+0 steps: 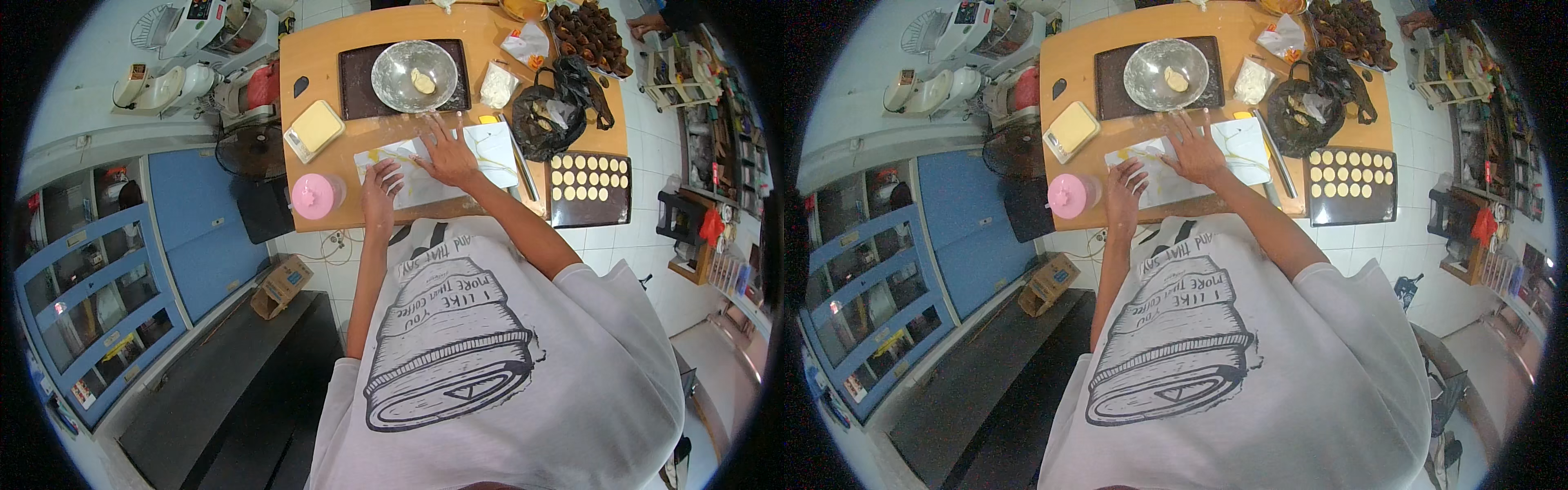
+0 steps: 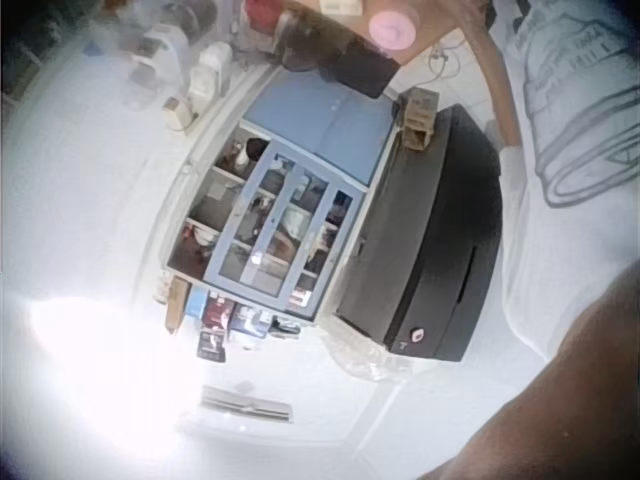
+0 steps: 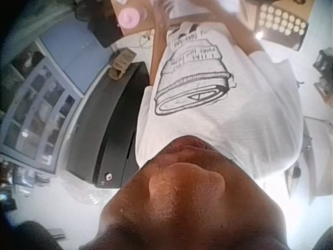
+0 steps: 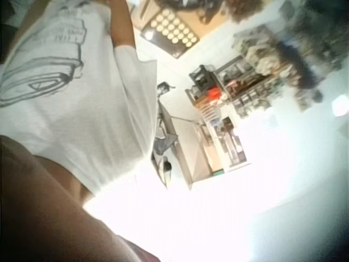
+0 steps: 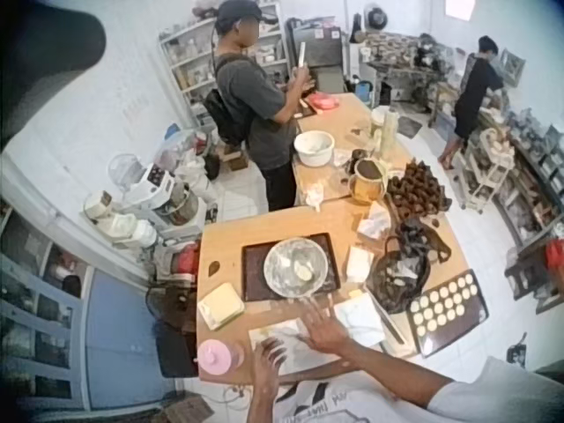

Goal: The person cuts dough with a tool and folds each piece by hand on a table in a bakery.

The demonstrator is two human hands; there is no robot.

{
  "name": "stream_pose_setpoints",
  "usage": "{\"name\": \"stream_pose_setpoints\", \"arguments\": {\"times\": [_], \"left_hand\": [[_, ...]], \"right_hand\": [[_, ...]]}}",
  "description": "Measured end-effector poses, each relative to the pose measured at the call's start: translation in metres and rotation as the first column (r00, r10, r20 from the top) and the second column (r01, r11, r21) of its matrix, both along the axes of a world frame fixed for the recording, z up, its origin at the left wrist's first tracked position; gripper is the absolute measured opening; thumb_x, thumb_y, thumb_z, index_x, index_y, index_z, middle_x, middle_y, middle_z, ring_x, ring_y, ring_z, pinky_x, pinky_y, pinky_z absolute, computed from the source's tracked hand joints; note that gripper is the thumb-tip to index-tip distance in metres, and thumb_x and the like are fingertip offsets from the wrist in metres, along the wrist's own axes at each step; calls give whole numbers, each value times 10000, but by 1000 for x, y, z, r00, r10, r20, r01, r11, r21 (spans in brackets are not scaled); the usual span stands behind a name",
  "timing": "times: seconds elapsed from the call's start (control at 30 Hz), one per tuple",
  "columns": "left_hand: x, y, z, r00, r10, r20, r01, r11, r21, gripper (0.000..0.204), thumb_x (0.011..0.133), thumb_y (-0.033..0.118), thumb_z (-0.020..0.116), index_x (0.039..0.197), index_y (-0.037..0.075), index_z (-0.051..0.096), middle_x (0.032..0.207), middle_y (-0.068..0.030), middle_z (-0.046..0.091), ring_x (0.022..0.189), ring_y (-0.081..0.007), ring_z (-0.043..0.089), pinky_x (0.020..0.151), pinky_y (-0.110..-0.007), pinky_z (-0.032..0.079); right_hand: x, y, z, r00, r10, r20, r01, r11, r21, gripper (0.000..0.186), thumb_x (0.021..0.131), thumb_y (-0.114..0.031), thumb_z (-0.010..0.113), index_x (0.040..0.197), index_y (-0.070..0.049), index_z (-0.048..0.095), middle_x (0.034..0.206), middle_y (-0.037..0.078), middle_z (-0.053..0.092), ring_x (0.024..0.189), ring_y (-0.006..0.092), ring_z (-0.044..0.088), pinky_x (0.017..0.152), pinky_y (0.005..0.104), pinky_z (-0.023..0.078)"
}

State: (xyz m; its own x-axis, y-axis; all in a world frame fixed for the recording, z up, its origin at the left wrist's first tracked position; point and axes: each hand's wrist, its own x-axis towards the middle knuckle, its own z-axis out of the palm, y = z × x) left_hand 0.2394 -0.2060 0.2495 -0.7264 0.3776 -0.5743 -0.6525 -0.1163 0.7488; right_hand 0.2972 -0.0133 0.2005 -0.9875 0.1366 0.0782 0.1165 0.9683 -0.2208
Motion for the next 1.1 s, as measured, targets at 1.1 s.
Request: {"name": "stream_pose_setpoints", "arguments": {"times": [1.1], "left_hand": [[10, 4, 0, 987, -157, -26, 158, 985, 65, 544, 1081, 509, 369, 1290, 56, 586, 1244, -93, 636, 1114, -217, 581, 1010, -392, 432]], "right_hand": [[83, 26, 23, 987, -148, -54, 104, 870, -482, 436, 778, -84, 776, 1197, -45, 662, 1254, 193, 581, 1159, 391, 545, 1005, 440, 482]]}}
